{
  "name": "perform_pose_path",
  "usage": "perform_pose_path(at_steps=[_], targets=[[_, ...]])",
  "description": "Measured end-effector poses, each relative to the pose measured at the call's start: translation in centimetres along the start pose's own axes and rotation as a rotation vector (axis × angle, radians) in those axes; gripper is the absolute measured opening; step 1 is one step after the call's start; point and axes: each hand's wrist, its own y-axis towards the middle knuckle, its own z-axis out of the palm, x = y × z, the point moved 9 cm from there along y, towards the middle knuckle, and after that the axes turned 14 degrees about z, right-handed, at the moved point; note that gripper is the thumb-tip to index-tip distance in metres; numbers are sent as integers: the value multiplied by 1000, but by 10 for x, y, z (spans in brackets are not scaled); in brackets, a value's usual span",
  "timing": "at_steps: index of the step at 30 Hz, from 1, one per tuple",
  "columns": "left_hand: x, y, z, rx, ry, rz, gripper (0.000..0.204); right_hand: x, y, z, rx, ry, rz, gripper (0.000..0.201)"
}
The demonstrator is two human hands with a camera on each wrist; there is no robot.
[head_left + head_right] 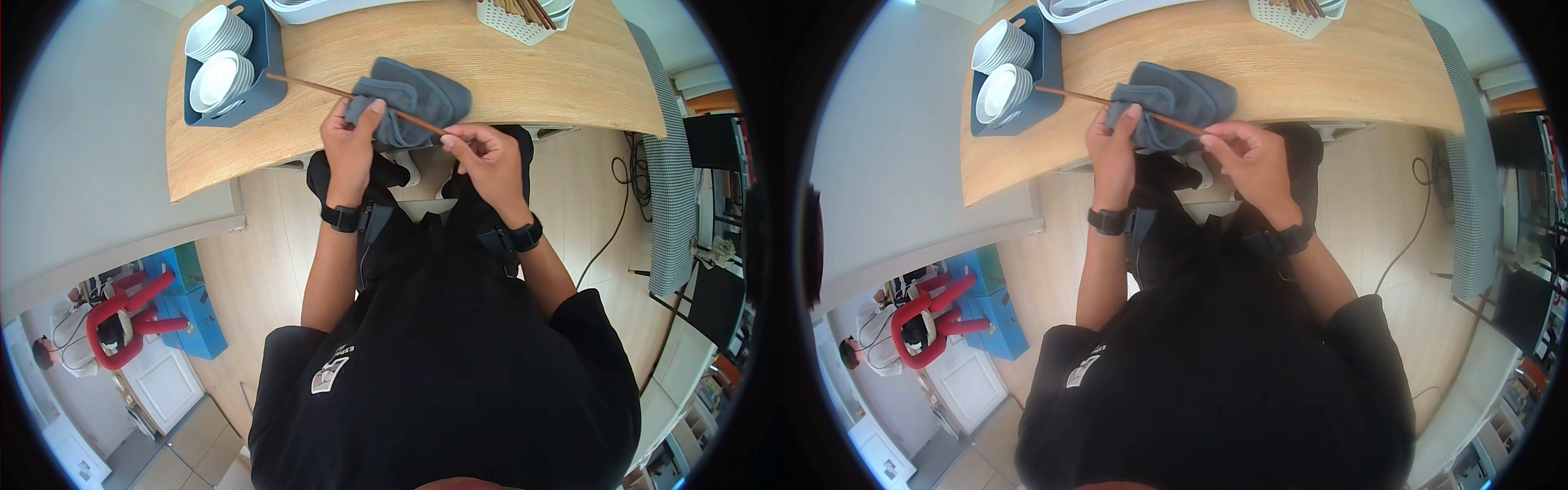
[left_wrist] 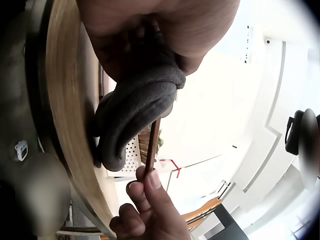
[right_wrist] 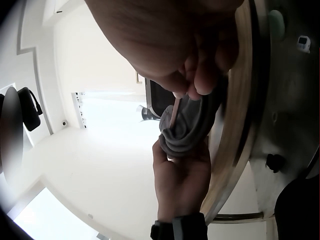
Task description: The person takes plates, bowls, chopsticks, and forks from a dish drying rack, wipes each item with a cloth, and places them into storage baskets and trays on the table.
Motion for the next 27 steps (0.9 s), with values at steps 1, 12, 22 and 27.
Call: perform_pose_path(at_steps=[1, 12, 22, 27], targets=[[-5, 7, -11, -35, 2, 35, 17, -4, 3, -10, -35, 49, 2, 18], [-14, 29, -45, -150, -102, 66, 22, -8, 8, -79, -171, 98, -15, 19], [-7, 19, -27, -113, -158, 21, 20, -18, 6, -41, -5, -18, 47, 23], [6, -2, 4, -4, -98, -34, 19, -15, 1, -11, 108, -43, 92, 23]])
